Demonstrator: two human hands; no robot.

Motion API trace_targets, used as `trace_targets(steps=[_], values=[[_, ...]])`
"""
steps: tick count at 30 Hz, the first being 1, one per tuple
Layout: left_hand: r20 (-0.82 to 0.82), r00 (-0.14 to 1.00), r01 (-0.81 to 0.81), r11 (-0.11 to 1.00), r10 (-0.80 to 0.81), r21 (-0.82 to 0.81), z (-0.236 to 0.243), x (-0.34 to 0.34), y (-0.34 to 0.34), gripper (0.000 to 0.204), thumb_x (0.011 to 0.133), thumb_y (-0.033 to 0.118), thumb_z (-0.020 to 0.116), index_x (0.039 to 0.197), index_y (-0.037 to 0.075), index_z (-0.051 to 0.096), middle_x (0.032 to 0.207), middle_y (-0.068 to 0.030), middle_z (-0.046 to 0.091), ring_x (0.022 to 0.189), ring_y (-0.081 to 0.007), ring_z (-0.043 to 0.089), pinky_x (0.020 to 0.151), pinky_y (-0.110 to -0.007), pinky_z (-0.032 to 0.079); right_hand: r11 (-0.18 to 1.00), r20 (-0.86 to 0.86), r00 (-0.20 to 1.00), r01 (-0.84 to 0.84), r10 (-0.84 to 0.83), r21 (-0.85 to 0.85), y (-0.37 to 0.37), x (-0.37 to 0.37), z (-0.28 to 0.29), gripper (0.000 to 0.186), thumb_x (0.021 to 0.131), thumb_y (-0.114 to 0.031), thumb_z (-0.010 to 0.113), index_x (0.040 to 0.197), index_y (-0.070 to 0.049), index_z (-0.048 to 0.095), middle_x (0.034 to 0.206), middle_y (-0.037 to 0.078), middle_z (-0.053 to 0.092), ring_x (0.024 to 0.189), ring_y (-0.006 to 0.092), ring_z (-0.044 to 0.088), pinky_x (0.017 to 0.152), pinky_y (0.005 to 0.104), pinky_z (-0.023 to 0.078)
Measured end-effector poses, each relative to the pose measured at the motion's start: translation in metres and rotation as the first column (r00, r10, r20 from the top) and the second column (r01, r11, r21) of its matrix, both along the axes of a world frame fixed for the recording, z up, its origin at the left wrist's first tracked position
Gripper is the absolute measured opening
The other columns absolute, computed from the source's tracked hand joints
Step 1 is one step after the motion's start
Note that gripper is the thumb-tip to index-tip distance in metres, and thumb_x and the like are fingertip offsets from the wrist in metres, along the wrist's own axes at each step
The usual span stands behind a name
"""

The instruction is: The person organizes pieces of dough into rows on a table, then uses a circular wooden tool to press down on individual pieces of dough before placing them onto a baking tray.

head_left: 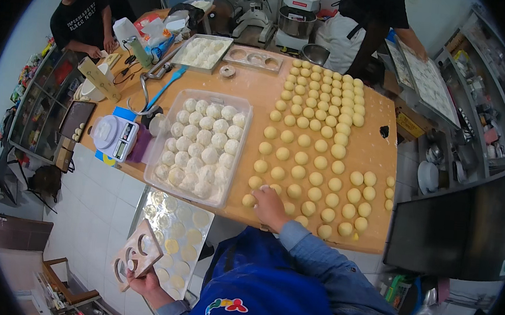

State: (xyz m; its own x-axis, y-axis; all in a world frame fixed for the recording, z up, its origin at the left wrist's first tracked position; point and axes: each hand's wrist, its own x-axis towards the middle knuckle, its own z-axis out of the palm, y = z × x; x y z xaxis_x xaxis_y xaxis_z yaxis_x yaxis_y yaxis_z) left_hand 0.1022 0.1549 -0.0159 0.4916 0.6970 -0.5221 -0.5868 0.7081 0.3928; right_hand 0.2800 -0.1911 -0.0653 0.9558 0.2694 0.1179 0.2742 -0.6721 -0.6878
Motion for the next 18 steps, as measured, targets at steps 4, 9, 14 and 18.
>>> trace_targets(steps=[4, 9, 14, 18], values=[[0.011, 0.998, 0.066, 0.998, -0.066, 0.016, 0.001, 0.012, -0.015, 0.043, 0.075, 0.011, 0.038, 0.113, -0.009, 0.04, 0.114, -0.0238, 0.046, 0.106, -0.0337, 0.045, 0.092, -0.05, 0.034, 0.988, -0.042, 0.993, -0.113, 0.109, -0.107, -0.002, 0.003, -0.013, 0.031, 0.062, -0.004, 0.058, 0.093, -0.003, 0.054, 0.094, 0.016, 0.049, 0.09, 0.0316, 0.047, 0.076, 0.0379, 0.041], [-0.046, 0.999, -0.025, 0.999, 0.027, 0.032, 0.012, 0.002, -0.027, 0.043, 0.077, 0.013, 0.037, 0.114, -0.008, 0.039, 0.115, -0.0232, 0.046, 0.107, -0.0341, 0.045, 0.092, -0.051, 0.034, 0.956, 0.092, 0.97, -0.202, 0.226, -0.213, 0.014, 0.001, -0.029, 0.029, 0.066, -0.004, 0.054, 0.096, -0.006, 0.054, 0.102, 0.017, 0.049, 0.099, 0.0336, 0.045, 0.081, 0.0392, 0.041], [-0.107, 0.988, -0.109, 0.993, 0.113, 0.041, 0.018, -0.013, -0.033, 0.045, 0.078, 0.015, 0.038, 0.115, -0.009, 0.037, 0.116, -0.0237, 0.044, 0.107, -0.0354, 0.044, 0.09, -0.054, 0.033, 0.906, 0.013, 0.954, -0.28, 0.299, -0.319, 0.025, 0.004, -0.039, 0.02, 0.072, -0.007, 0.047, 0.09, -0.002, 0.055, 0.105, 0.022, 0.049, 0.096, 0.0369, 0.047, 0.083, 0.0401, 0.04], [-0.068, 0.991, -0.114, 0.993, 0.115, 0.015, 0.015, -0.018, -0.033, 0.045, 0.077, 0.014, 0.038, 0.115, -0.01, 0.037, 0.116, -0.0243, 0.044, 0.107, -0.0358, 0.044, 0.09, -0.055, 0.033, 0.928, 0.148, 0.954, -0.204, 0.26, -0.313, 0.024, 0.008, -0.047, 0.017, 0.071, -0.008, 0.047, 0.085, -0.002, 0.056, 0.097, 0.021, 0.051, 0.09, 0.0357, 0.049, 0.078, 0.0404, 0.042]])
